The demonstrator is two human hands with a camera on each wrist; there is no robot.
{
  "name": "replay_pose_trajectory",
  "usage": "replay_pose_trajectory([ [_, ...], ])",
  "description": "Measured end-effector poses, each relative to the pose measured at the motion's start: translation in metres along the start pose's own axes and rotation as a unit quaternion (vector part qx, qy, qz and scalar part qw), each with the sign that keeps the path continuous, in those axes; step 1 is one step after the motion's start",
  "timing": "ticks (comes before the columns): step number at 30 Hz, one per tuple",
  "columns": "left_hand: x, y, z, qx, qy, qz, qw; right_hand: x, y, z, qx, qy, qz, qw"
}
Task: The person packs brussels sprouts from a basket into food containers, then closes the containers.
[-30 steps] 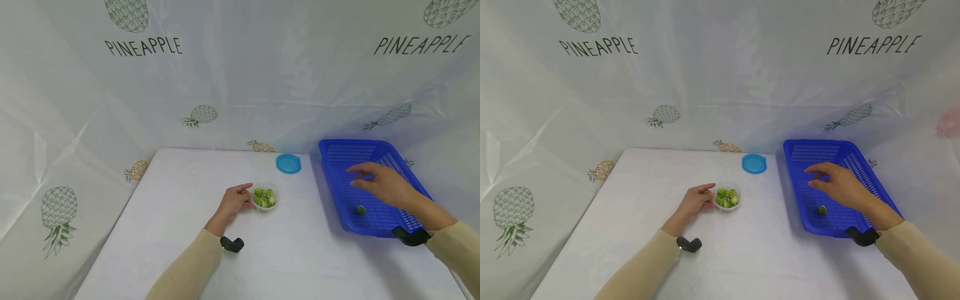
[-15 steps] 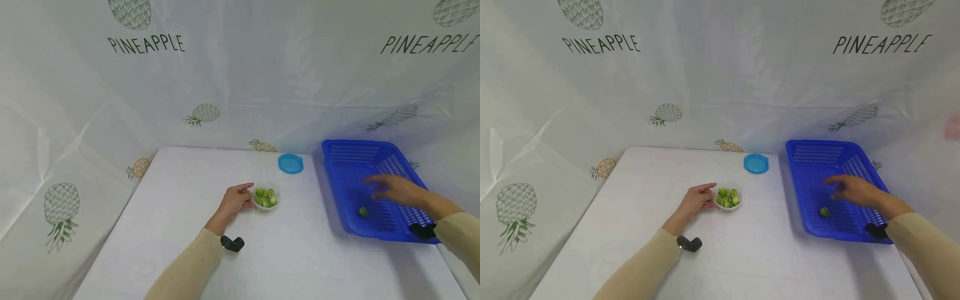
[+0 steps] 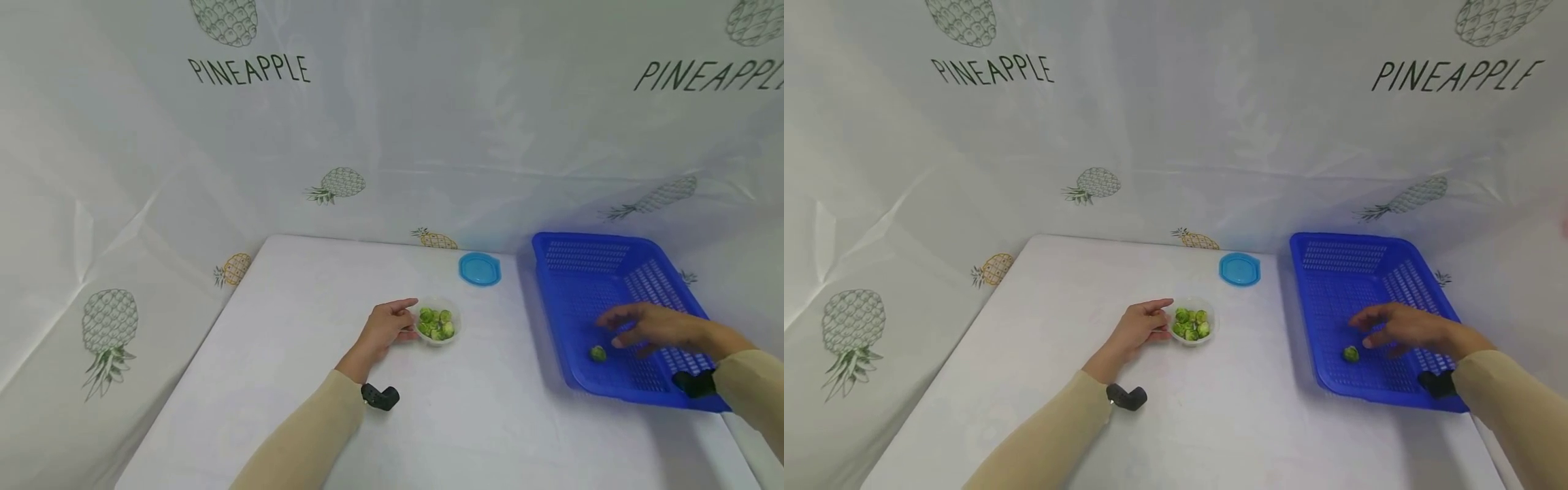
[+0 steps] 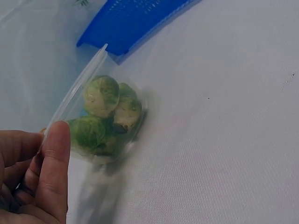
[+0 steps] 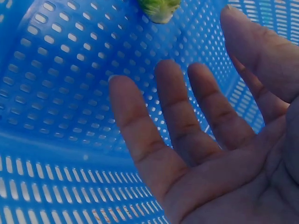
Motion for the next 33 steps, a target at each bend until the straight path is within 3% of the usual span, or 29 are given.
replay_pose_trajectory([
  [7, 0.001, -0.001, 0.0, 0.0, 0.005, -0.004, 1.0, -0.009, 0.008, 0.001, -0.019, -0.028, -0.009, 0.9994],
  [15, 0.003, 0.001, 0.001, -0.003, 0.008, -0.002, 1.0, -0.021, 0.016, -0.006, -0.077, -0.09, -0.038, 0.9922],
  [22, 0.003, 0.002, -0.001, -0.001, 0.004, -0.009, 1.0, -0.03, 0.019, -0.015, -0.111, -0.127, -0.02, 0.9855],
  [28, 0.001, -0.001, 0.0, -0.001, 0.004, -0.009, 0.9999, -0.037, 0.017, -0.021, -0.117, -0.138, 0.016, 0.9834],
  [33, 0.001, -0.002, 0.0, -0.004, 0.006, -0.008, 0.9999, -0.042, 0.017, -0.025, -0.099, -0.104, 0.036, 0.9889],
])
Point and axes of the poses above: each hand's wrist, its own x-axis away from the middle knuckle, its own z-axis out of the back of the hand, y = z × x, the point moved 2 cm from there along -x, towards the middle knuckle, and after that the axes turned 1 degree about -x, right-handed, at the moved point
